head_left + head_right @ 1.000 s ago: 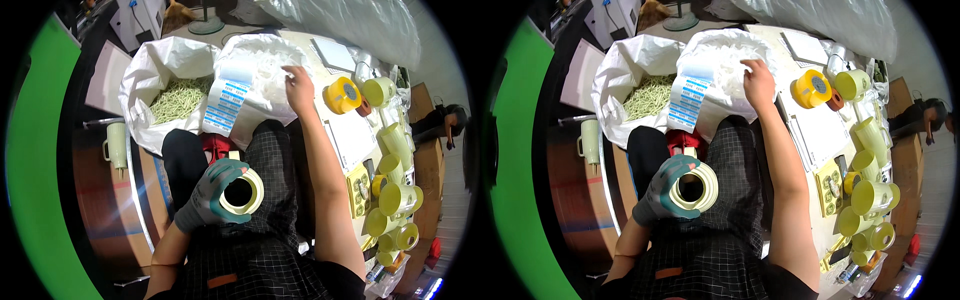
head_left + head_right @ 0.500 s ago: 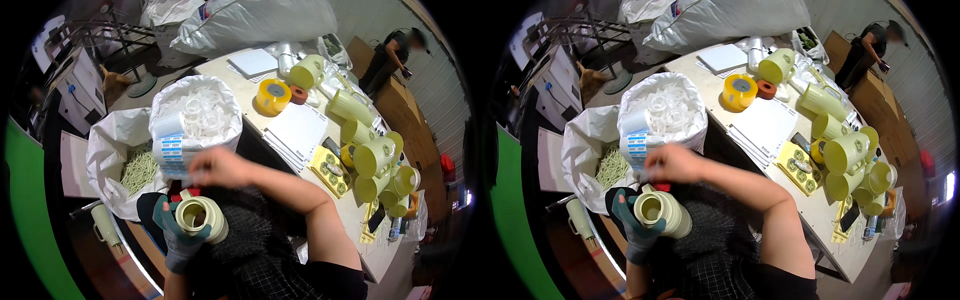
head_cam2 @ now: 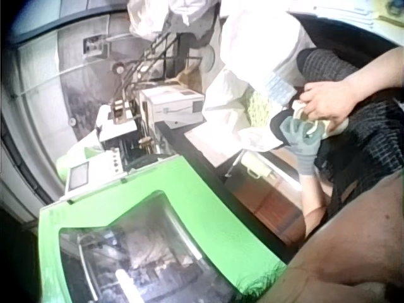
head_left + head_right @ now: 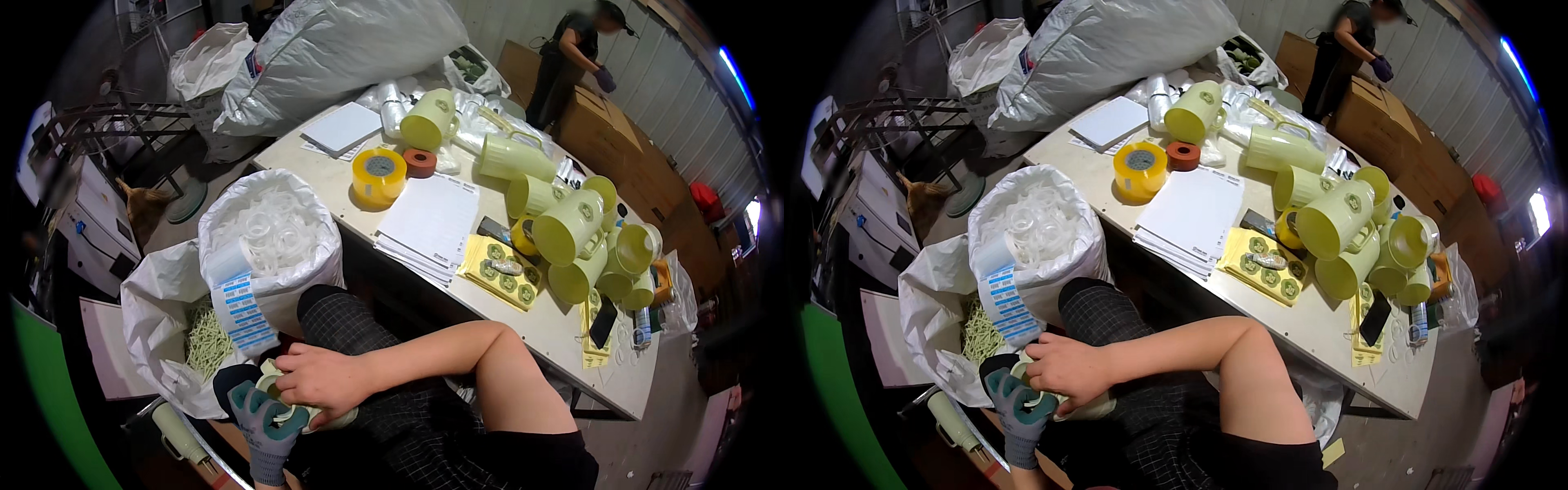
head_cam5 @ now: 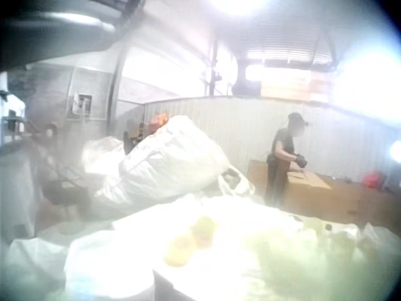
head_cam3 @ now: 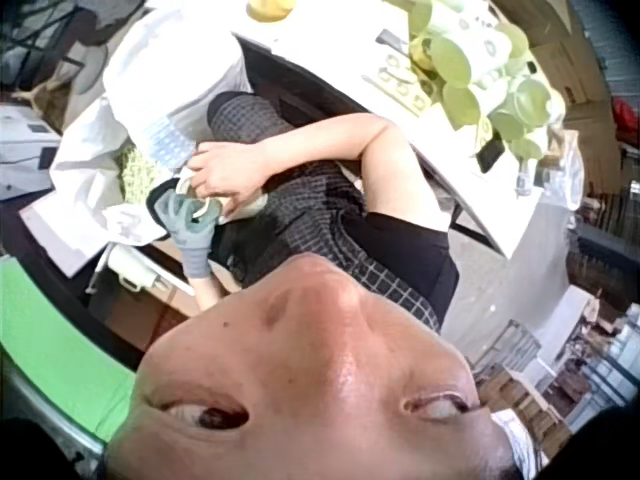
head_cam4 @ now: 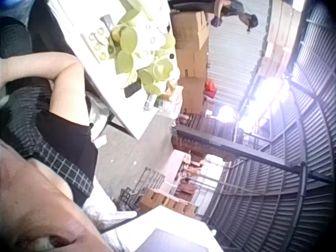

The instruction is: The person applies labels to yellow containers, inserts small green components into the containers, and fits white rings into the openings while seated at a table.

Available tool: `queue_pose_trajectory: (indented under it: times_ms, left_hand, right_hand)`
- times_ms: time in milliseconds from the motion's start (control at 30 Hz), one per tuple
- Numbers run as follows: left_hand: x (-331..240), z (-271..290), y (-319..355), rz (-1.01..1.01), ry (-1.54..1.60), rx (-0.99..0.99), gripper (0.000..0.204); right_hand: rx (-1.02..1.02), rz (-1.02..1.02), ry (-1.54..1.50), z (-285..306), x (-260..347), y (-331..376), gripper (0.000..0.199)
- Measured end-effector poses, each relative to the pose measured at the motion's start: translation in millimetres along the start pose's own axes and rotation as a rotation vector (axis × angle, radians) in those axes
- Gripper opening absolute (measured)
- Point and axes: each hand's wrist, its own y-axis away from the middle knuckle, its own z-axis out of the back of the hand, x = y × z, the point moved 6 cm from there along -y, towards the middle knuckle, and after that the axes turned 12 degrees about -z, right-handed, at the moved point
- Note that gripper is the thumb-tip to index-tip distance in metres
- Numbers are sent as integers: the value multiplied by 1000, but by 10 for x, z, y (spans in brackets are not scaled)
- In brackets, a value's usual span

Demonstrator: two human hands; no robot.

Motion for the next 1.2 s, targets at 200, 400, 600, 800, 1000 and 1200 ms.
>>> queue_pose_trajectory:
  times_ms: [200, 400, 600, 800, 1000, 1200]
  left_hand:
    - [-169, 169, -205, -26, -198, 29, 35]
    - [-156, 207, -131, -13, -365, 146, 29]
    - [-151, 363, -415, -84, -472, 230, 22]
    - [206, 173, -407, -88, -207, 305, 24]
    - [135, 180, -307, -45, -222, 362, 24]
    - [2, 288, -305, -105, -317, 218, 29]
  right_hand:
    - [-153, -96, -11, -314, -111, 66, 51]
    - [-247, -45, -1, -447, -2, -20, 45]
    - [-221, -38, 48, -478, 33, -40, 43]
    - [-241, -3, 66, -566, 104, -14, 44]
    - [-251, -16, -20, -583, 148, 43, 39]
    - [-317, 4, -102, -481, 66, 44, 44]
